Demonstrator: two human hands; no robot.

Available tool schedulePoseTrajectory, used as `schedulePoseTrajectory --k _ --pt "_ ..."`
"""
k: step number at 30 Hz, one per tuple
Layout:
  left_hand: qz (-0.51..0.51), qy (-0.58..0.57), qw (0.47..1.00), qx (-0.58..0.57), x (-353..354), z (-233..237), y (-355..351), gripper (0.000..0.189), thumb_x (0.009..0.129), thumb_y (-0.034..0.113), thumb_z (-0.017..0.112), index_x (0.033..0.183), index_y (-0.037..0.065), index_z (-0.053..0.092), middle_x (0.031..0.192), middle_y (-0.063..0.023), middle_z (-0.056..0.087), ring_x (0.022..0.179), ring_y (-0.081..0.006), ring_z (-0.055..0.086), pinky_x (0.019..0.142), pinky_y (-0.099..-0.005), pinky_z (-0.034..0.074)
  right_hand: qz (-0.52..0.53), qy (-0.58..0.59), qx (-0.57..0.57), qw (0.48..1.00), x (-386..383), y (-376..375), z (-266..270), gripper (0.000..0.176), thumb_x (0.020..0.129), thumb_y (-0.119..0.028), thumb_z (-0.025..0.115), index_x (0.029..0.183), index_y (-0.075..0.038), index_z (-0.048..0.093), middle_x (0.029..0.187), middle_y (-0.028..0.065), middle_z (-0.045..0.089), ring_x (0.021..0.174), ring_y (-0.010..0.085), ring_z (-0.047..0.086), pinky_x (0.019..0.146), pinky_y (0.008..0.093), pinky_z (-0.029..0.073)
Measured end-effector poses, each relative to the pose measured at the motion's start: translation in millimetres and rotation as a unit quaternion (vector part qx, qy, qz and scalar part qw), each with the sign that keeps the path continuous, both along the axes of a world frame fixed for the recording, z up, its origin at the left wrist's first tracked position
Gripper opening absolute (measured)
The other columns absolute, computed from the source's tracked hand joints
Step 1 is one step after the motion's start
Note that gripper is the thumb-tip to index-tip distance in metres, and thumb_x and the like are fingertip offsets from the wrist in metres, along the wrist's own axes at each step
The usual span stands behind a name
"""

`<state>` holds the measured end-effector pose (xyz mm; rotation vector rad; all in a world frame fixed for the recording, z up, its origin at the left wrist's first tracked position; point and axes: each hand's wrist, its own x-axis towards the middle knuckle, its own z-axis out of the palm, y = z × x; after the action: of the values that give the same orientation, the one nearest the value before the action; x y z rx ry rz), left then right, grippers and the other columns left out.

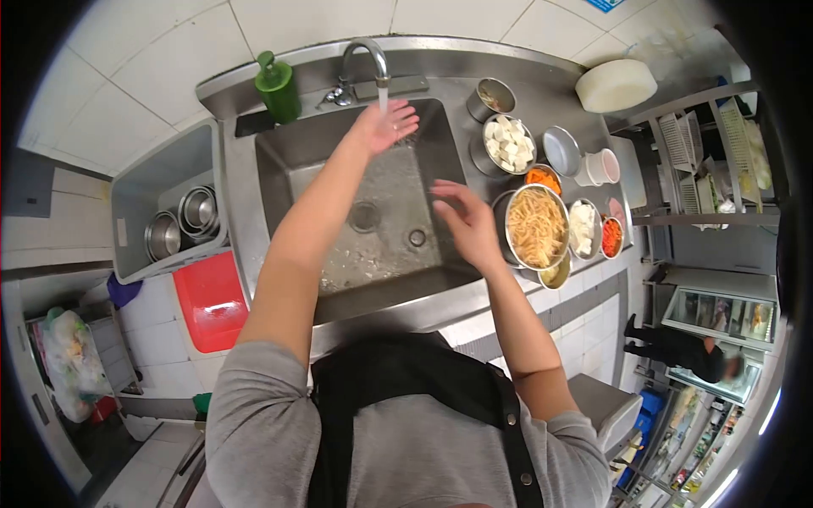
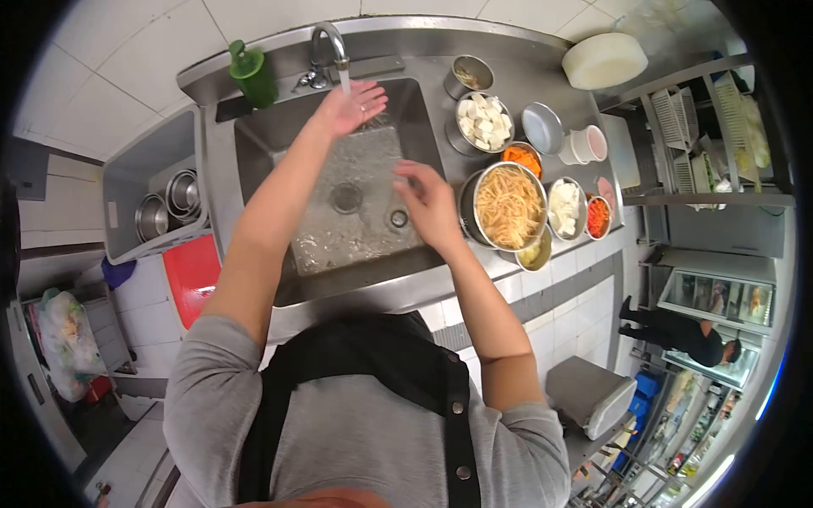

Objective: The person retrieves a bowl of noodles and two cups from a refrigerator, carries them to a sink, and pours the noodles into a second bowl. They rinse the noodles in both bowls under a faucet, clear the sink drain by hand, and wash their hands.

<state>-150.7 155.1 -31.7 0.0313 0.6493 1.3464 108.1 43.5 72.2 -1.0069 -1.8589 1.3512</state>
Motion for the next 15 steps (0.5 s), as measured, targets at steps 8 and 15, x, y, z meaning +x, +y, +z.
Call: schedulePoseTrajectory --k 8,15 --pt "0.053 0.228 0.957 -0.173 -22.1 -66.5 -174.6 0.036 0.092 0.031 0.056 0.121 0.01 0.062 0.117 -0.0056 0.061 0.107 -0.0194 0.055 0.092 -0.0368 0.044 -0.12 0.362 -0.555 0.74 -154.8 78.2 -56.5 0.037 0.101 -0.014 0.036 0.126 0.011 0.045 0.129 0.0239 0.051 0.118 0.0362 0.053 0.104 0.0453 0.045" --pt "0.184 0.511 0.832 -0.112 6.3 -46.9 -301.8 0.031 0.092 0.01 0.049 0.121 0.006 0.059 0.13 -0.0108 0.055 0.121 -0.0267 0.049 0.1 -0.0398 0.039 -0.009 0.429 -0.655 0.622 -217.1 172.0 -39.9 0.048 0.102 -0.017 0.02 0.133 0.018 0.031 0.141 0.0354 0.034 0.133 0.049 0.035 0.112 0.0571 0.032"
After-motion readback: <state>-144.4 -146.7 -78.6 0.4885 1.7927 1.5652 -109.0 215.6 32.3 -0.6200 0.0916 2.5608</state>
